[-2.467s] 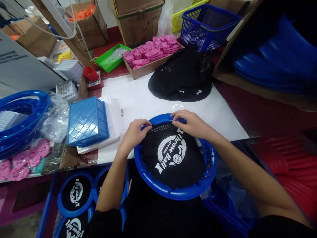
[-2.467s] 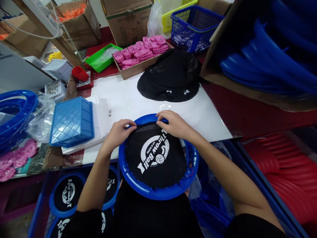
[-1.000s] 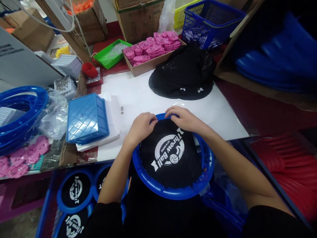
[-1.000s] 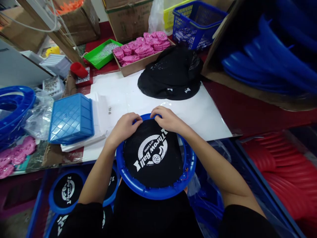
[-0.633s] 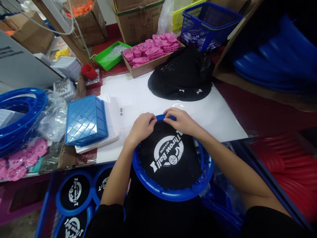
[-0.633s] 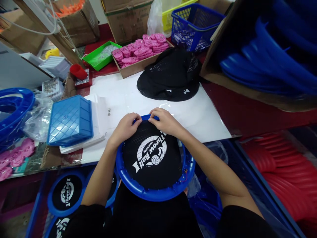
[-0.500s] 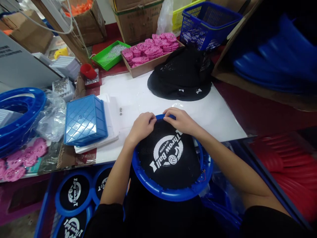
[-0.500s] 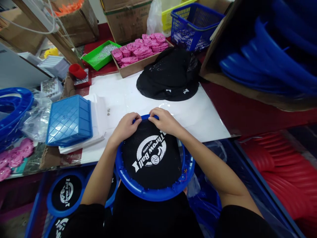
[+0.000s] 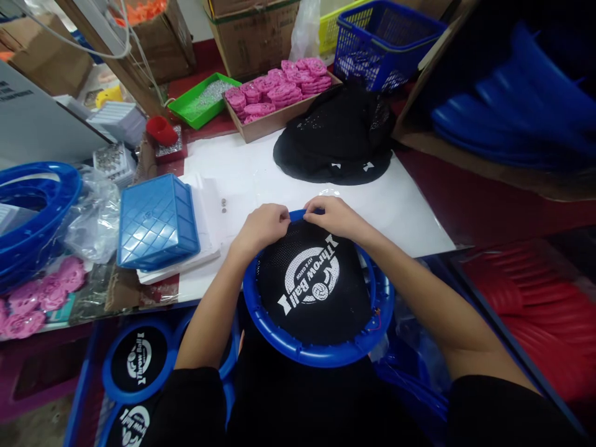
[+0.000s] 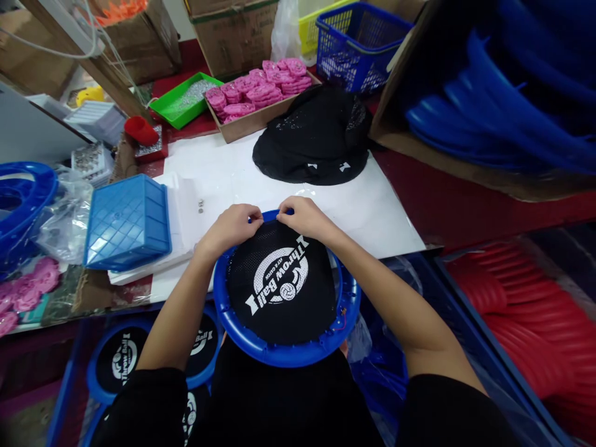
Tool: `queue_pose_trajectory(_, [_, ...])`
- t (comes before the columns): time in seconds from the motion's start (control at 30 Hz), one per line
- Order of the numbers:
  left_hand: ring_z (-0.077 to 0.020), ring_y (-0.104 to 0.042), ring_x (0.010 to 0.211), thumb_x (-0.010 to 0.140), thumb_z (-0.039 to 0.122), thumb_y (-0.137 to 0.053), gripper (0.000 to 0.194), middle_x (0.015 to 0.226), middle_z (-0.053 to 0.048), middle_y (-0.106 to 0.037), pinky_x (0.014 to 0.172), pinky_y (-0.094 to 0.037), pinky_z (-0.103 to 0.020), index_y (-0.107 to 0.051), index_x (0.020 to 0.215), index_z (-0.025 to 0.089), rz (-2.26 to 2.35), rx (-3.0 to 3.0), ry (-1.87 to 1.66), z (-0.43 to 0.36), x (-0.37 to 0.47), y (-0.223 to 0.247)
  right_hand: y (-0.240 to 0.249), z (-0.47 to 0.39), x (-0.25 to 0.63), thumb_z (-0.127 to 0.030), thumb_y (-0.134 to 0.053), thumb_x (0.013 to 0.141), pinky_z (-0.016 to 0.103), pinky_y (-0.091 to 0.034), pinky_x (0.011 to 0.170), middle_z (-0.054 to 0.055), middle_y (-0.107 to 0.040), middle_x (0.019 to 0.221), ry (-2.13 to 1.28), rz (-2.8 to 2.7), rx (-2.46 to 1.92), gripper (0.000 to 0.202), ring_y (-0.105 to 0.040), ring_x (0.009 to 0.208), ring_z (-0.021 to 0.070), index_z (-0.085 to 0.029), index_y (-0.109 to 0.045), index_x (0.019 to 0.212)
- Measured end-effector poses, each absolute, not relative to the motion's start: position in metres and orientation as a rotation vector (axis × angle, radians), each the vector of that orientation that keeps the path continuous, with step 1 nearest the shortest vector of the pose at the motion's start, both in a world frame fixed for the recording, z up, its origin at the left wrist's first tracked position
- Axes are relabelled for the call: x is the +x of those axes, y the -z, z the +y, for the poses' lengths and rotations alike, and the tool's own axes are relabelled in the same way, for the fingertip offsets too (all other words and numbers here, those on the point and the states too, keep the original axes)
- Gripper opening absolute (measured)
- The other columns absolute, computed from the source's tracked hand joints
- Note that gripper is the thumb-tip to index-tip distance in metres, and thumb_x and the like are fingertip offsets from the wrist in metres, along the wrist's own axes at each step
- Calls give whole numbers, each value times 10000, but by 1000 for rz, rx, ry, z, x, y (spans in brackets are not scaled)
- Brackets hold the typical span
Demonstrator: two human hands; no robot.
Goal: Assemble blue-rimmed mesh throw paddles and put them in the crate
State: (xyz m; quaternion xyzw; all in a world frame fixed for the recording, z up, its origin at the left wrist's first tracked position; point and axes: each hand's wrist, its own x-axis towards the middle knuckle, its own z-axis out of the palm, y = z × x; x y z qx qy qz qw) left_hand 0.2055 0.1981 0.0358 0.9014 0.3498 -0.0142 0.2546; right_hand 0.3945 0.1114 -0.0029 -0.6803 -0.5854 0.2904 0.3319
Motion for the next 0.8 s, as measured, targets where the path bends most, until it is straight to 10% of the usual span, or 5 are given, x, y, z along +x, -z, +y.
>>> queue_pose_trajectory(0.8, [-231, -635, 876, 869, 207, -571, 161, 926, -75, -716, 812, -498, -364, -732, 859, 208, 688, 2564, -18, 215, 200, -19, 5, 106, 392, -183, -654, 807, 361, -508, 883, 44, -781, 958, -659, -1458, -1835, 84, -690, 945, 229, -213, -716, 758])
